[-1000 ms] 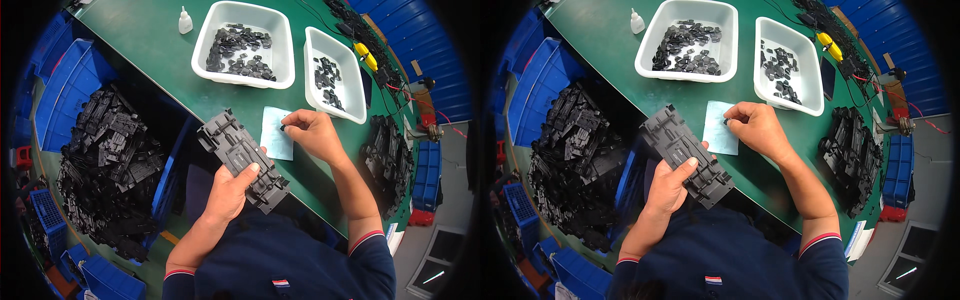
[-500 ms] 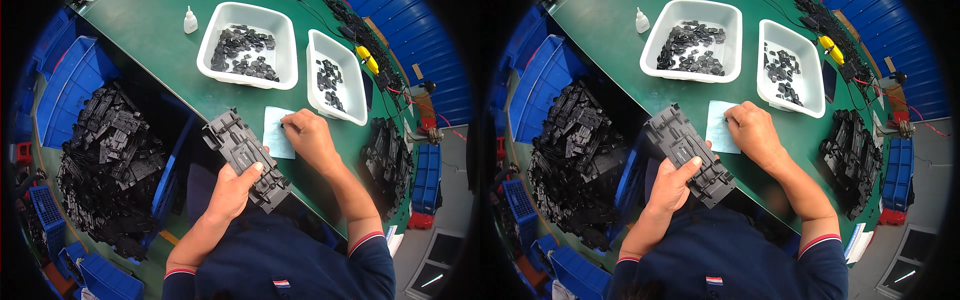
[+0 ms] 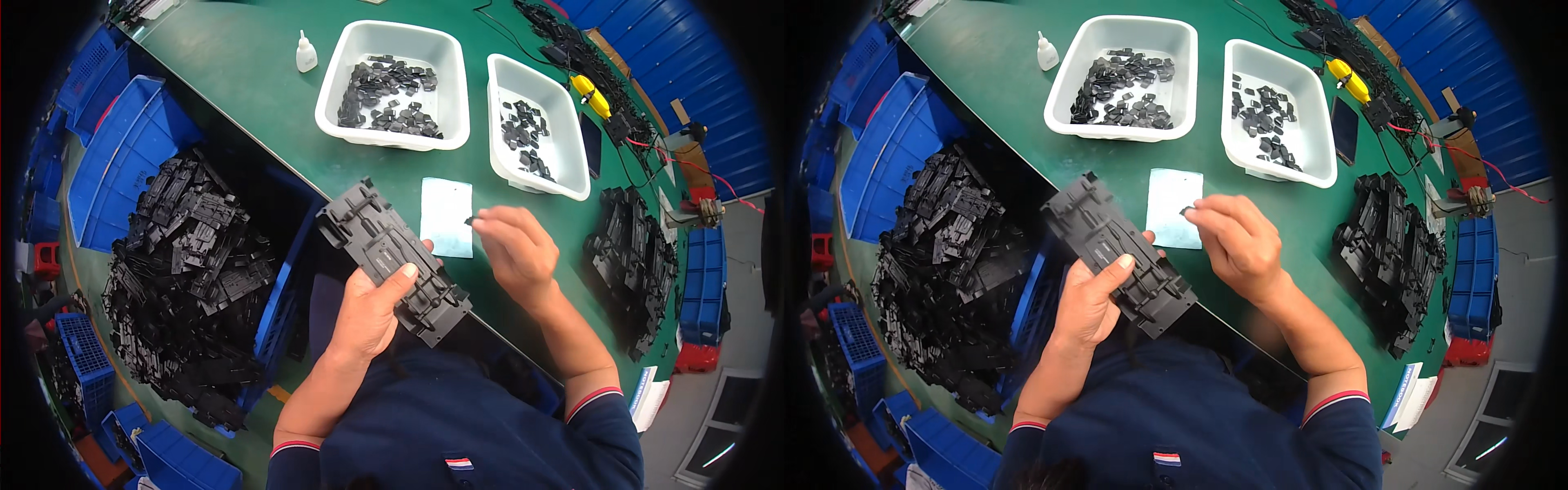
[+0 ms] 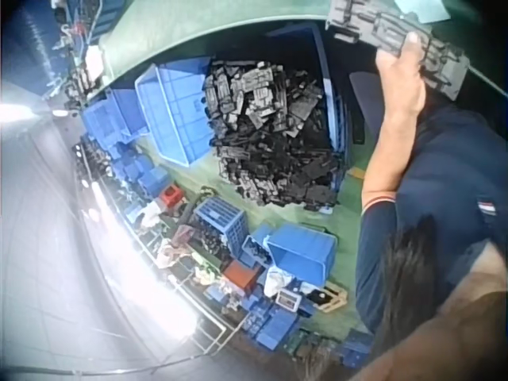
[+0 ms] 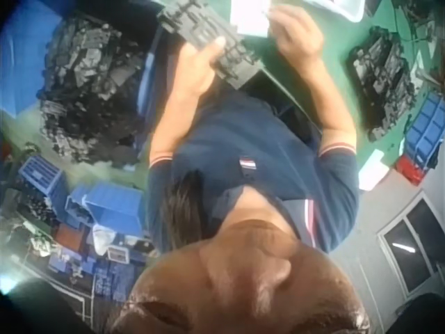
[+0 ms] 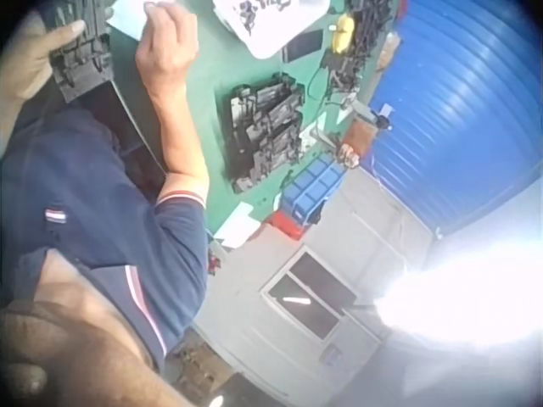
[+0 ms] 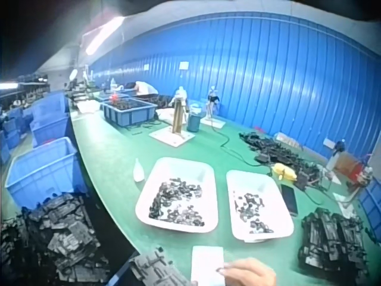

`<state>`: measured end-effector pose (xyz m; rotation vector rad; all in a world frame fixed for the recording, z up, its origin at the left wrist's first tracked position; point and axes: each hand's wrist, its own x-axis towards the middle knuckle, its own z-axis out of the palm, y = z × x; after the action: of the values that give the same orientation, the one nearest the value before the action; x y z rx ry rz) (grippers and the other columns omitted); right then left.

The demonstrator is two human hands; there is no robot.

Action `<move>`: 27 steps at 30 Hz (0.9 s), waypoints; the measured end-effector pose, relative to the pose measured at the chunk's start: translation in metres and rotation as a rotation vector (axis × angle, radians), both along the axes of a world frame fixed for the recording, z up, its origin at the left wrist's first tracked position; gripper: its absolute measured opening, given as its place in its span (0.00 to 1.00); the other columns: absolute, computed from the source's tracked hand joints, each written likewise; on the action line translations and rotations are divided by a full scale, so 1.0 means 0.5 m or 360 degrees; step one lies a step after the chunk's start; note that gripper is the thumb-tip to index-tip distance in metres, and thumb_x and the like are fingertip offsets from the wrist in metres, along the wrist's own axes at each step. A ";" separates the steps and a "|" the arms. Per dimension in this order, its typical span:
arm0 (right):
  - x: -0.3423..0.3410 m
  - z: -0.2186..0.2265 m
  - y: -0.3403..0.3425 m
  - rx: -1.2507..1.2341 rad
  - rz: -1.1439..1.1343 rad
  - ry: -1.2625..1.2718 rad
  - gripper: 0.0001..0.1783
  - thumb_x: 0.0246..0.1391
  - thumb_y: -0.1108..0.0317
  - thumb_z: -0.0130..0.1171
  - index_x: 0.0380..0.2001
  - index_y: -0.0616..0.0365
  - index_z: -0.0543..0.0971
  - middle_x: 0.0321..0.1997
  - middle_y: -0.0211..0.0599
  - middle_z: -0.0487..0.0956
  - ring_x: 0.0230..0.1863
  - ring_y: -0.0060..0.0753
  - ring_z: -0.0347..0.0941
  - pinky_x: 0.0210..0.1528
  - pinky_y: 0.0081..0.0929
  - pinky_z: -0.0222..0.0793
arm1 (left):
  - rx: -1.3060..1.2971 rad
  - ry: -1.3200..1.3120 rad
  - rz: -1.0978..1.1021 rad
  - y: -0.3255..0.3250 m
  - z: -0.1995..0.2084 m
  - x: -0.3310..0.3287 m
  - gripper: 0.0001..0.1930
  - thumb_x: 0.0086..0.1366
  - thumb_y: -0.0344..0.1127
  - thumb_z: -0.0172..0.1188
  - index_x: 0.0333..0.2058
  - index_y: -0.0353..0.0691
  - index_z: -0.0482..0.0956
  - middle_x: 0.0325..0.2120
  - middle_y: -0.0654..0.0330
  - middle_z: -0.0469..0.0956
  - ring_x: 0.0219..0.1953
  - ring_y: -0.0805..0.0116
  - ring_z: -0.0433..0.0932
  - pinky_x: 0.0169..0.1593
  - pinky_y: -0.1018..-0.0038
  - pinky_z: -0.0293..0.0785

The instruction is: Assembling black plastic electronic component housings by inserting small parts.

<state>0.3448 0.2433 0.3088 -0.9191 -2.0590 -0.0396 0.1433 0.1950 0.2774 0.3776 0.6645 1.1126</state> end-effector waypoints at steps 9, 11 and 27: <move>0.025 -0.004 -0.090 0.0092 0.0178 0.0150 0.18 0.40 0.85 0.66 0.38 0.62 0.78 0.40 0.44 0.79 0.34 0.39 0.78 0.33 0.28 0.76 | 0.0196 -0.0061 0.0181 0.001 0.054 -0.003 0.17 0.67 0.25 0.52 0.54 0.30 0.68 0.53 0.46 0.71 0.53 0.57 0.75 0.57 0.61 0.73; 0.027 -0.001 -0.102 0.0087 0.0182 0.0163 0.18 0.40 0.86 0.66 0.38 0.62 0.78 0.41 0.44 0.78 0.34 0.39 0.78 0.34 0.28 0.77 | 0.0232 -0.0036 0.0218 0.004 0.060 0.001 0.17 0.67 0.24 0.52 0.54 0.31 0.68 0.53 0.46 0.72 0.53 0.56 0.74 0.57 0.60 0.72; -0.005 0.006 -0.130 -0.0152 0.0309 0.0048 0.18 0.41 0.86 0.66 0.38 0.61 0.76 0.40 0.46 0.78 0.35 0.39 0.78 0.35 0.29 0.77 | 0.0483 0.0126 0.0419 0.029 0.082 0.045 0.18 0.67 0.27 0.52 0.54 0.30 0.66 0.53 0.46 0.70 0.52 0.58 0.74 0.57 0.62 0.72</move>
<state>0.3424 0.1785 0.3120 -0.7681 -2.1278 0.1767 0.1659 0.2096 0.3182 0.6086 0.6269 1.4620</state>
